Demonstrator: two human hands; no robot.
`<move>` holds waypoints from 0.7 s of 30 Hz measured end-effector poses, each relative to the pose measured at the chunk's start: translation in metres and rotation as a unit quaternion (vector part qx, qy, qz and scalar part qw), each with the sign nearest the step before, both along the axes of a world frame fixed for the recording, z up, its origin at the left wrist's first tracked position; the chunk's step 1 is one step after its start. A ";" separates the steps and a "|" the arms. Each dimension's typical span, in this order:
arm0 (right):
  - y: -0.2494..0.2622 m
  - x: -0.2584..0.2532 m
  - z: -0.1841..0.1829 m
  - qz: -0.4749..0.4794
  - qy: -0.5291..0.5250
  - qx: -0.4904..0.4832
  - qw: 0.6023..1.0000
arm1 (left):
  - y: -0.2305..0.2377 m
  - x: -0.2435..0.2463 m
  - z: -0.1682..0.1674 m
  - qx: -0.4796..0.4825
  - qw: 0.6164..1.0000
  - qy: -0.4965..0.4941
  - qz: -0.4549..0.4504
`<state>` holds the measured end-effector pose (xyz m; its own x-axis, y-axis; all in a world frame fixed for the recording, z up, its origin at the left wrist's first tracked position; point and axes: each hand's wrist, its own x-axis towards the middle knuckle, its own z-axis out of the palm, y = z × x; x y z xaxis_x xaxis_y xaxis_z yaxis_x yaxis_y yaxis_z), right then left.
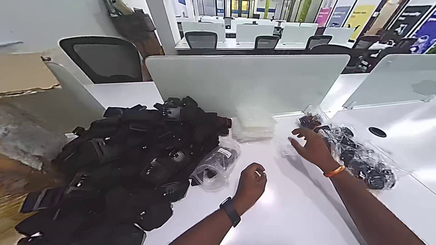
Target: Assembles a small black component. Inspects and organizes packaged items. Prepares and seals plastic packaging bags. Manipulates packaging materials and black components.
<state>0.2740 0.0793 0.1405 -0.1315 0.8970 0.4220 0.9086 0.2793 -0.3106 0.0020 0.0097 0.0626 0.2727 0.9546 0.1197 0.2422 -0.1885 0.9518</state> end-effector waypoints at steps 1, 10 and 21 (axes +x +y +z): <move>-0.005 0.008 -0.012 0.002 -0.009 -0.026 1.000 | 0.000 0.001 0.000 0.000 1.000 0.000 0.006; -0.011 0.008 -0.062 -0.009 -0.108 -0.044 0.993 | -0.004 0.000 -0.010 0.084 0.994 -0.011 0.075; -0.057 -0.038 -0.048 0.210 0.614 -0.190 0.737 | 0.003 -0.010 -0.010 0.036 0.974 -0.218 -0.047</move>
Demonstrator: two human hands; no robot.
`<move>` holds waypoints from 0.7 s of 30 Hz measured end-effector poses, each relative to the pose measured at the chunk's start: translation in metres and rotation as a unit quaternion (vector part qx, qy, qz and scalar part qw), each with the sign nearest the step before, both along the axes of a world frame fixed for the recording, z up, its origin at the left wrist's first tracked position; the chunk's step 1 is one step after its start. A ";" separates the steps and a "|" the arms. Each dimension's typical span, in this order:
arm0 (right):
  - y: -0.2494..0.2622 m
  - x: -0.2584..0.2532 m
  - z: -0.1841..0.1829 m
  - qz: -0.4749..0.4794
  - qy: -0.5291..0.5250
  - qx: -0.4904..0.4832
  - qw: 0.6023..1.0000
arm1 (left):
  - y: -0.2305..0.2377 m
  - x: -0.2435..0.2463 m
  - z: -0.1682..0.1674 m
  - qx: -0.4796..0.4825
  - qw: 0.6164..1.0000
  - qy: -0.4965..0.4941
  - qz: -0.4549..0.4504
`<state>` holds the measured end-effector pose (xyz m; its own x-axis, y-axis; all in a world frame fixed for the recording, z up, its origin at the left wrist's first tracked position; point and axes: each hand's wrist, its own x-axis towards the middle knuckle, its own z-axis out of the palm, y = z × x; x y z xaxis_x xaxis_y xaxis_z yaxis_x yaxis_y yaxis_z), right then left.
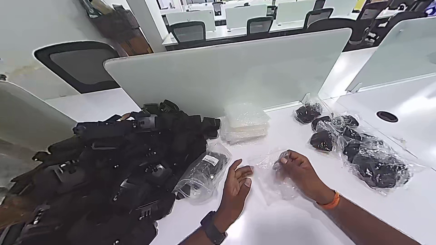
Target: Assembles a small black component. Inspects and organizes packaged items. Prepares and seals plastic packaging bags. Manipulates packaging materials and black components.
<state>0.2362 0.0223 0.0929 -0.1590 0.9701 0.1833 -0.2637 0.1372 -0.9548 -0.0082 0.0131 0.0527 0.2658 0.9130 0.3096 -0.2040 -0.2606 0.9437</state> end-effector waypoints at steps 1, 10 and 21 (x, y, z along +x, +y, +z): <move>-0.003 -0.007 -0.005 0.004 0.009 -0.036 0.999 | 0.000 0.000 0.002 -0.018 1.000 -0.018 -0.008; -0.011 -0.021 -0.021 0.006 -0.124 0.055 0.991 | -0.003 0.002 0.012 -0.105 0.993 0.057 -0.010; 0.003 0.001 -0.024 0.098 -0.207 0.056 0.972 | -0.002 0.001 0.004 -0.052 0.995 0.087 0.003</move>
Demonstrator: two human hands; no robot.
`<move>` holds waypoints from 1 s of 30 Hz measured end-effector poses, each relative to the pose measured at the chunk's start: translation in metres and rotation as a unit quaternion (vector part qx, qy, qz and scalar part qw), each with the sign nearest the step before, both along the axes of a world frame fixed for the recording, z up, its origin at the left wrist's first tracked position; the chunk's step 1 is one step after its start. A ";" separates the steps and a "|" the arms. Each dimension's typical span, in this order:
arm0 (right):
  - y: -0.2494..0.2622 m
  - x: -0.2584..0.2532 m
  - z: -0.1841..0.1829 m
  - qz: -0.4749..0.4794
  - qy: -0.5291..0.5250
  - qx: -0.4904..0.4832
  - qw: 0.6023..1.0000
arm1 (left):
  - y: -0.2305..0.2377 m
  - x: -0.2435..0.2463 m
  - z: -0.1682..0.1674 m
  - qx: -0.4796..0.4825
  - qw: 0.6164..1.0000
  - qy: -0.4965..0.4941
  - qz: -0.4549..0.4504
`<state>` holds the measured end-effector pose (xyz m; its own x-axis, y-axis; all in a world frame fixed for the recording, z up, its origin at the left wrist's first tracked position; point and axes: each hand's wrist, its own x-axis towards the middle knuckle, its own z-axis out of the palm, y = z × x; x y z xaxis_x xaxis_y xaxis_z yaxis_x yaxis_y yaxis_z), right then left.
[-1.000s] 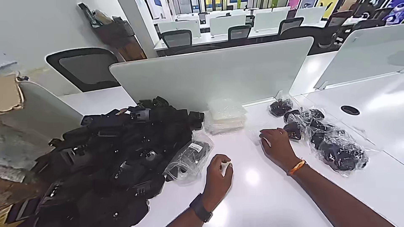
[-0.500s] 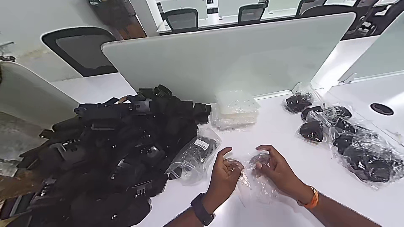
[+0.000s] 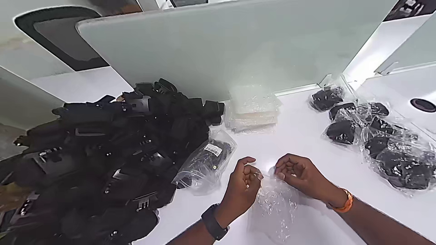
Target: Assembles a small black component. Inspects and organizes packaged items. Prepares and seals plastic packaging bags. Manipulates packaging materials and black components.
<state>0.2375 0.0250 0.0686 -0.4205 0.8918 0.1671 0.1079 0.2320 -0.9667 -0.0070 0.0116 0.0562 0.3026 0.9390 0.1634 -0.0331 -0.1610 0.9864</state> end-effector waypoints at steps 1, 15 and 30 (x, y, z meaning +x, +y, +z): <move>-0.001 0.002 0.000 0.020 -0.006 0.000 1.000 | -0.002 0.000 -0.002 0.015 0.999 0.029 -0.026; -0.016 -0.017 -0.005 0.013 -0.030 -0.008 0.999 | -0.002 0.001 -0.003 0.026 0.999 0.030 -0.022; -0.015 -0.017 -0.007 0.026 -0.026 -0.005 0.999 | -0.004 -0.001 -0.003 0.027 0.997 0.056 -0.046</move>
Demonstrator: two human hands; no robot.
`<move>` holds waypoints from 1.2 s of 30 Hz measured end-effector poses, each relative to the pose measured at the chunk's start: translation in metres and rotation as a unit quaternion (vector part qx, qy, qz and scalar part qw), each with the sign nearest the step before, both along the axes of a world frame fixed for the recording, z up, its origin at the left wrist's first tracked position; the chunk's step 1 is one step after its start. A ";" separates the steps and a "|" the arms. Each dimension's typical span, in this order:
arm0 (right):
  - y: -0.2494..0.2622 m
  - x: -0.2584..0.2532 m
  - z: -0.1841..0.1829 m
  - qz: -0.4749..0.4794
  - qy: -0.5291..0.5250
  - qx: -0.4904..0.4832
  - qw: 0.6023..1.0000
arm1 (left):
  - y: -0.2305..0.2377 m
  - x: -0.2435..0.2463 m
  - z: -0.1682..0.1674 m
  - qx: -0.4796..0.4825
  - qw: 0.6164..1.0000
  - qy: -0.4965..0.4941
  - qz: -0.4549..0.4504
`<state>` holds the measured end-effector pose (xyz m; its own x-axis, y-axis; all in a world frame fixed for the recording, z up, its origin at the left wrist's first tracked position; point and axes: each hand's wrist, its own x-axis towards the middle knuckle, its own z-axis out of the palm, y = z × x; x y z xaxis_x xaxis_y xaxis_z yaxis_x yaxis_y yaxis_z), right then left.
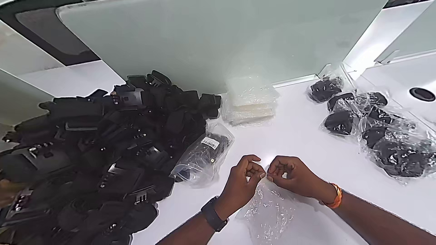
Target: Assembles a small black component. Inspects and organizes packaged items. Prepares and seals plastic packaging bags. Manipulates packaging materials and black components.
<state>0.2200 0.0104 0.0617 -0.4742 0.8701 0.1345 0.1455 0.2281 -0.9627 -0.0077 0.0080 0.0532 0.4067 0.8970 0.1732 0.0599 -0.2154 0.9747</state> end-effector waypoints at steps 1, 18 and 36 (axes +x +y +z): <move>0.000 0.000 0.000 0.001 0.001 -0.001 1.000 | 0.000 0.000 0.000 -0.002 1.000 -0.004 0.000; -0.002 -0.001 0.003 0.004 -0.029 -0.015 0.999 | 0.000 0.001 -0.002 0.007 1.000 -0.002 -0.012; -0.002 -0.001 0.007 0.013 -0.037 -0.013 0.999 | -0.001 0.002 -0.001 0.005 1.000 -0.016 0.006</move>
<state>0.2194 0.0088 0.0692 -0.5051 0.8597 0.0768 0.2099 0.2086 -0.9552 -0.0054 0.0071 0.0518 0.3906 0.8995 0.1956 0.0314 -0.2254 0.9738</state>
